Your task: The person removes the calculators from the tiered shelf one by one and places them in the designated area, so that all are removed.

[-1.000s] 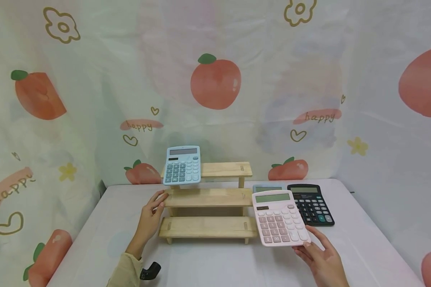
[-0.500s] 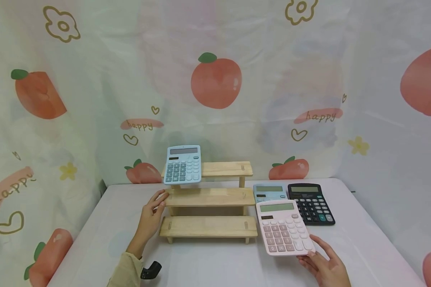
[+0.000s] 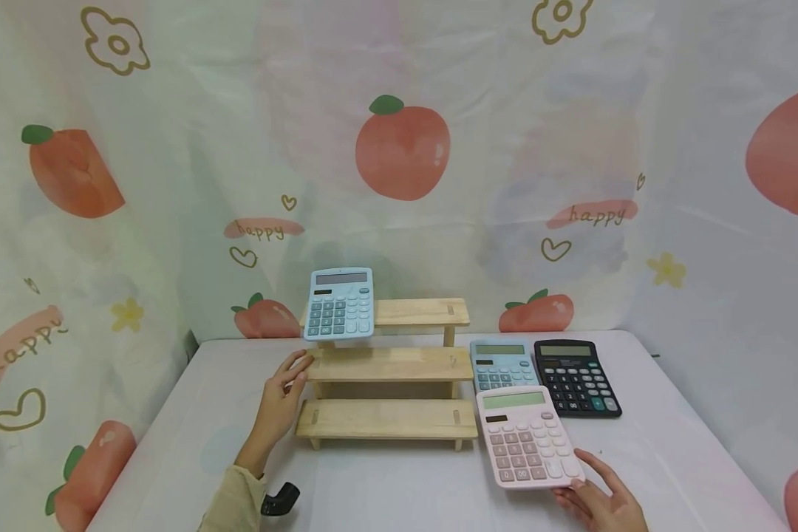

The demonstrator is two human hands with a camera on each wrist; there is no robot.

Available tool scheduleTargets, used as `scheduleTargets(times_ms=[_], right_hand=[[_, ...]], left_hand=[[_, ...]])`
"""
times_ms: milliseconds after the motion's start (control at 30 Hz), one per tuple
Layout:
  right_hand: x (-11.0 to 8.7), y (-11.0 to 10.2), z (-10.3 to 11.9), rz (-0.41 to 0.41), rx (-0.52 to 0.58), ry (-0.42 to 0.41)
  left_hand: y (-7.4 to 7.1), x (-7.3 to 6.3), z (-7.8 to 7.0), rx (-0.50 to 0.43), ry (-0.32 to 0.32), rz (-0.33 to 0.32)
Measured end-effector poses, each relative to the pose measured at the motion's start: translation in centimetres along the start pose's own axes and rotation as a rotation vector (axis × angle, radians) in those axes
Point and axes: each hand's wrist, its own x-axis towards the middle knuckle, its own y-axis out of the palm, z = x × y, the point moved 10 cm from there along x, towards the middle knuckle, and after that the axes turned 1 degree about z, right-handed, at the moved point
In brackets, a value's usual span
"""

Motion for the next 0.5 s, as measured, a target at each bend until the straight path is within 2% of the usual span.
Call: scheduleTargets(times_ms=[500], right_hand=[[0.0, 0.0, -1.2, 0.025, 0.017, 0.036]], left_hand=[[0.1, 0.0, 0.1, -0.001, -0.001, 0.002]])
